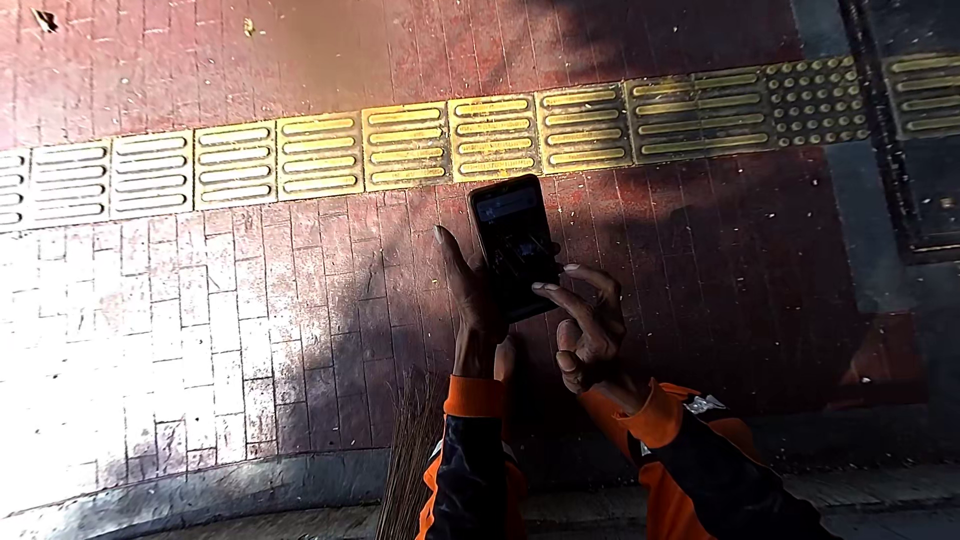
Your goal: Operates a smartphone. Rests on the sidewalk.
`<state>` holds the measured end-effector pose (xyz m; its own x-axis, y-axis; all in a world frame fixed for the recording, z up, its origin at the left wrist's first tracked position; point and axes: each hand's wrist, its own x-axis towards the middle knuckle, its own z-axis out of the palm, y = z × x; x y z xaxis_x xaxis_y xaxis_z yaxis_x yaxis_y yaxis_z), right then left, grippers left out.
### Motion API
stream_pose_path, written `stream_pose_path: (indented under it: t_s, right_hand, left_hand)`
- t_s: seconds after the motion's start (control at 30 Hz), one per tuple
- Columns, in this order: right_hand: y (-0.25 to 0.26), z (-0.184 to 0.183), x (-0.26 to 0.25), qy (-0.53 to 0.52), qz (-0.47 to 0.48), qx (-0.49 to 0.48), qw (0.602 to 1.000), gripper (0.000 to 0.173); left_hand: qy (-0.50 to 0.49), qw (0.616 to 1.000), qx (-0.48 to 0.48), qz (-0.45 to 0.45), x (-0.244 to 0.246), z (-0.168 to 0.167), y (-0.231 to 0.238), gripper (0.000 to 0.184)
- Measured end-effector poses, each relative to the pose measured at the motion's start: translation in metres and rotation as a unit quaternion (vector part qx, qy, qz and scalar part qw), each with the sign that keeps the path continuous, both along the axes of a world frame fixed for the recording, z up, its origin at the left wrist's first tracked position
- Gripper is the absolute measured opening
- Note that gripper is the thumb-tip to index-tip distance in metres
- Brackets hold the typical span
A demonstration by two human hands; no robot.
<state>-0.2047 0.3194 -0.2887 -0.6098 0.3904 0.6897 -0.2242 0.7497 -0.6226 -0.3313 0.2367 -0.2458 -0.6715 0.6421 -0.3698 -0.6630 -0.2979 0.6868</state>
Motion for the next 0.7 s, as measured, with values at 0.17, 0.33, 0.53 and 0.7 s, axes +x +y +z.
stream_pose_path:
  t_s: [0.17, 0.33, 0.53, 0.7]
  right_hand:
    - [-0.0001, 0.0006, 0.0004, -0.001, -0.005, 0.001, 1.0, 0.075]
    - [-0.0015, -0.0002, 0.0004, 0.0, -0.006, -0.002, 1.0, 0.076]
    - [-0.0028, 0.001, 0.0009, -0.004, 0.007, -0.009, 1.0, 0.076]
    - [-0.0035, -0.0008, 0.0014, -0.002, 0.022, -0.013, 1.0, 0.077]
  left_hand:
    - [0.005, 1.0, 0.006, -0.007, -0.0005, -0.0011, 0.0001, 0.11]
    - [0.007, 1.0, 0.005, -0.012, -0.0015, -0.003, -0.0012, 0.111]
    - [-0.001, 1.0, -0.017, -0.008, -0.0006, -0.0006, -0.0011, 0.113]
    - [0.001, 1.0, -0.005, -0.009, -0.0008, -0.0009, -0.0014, 0.109]
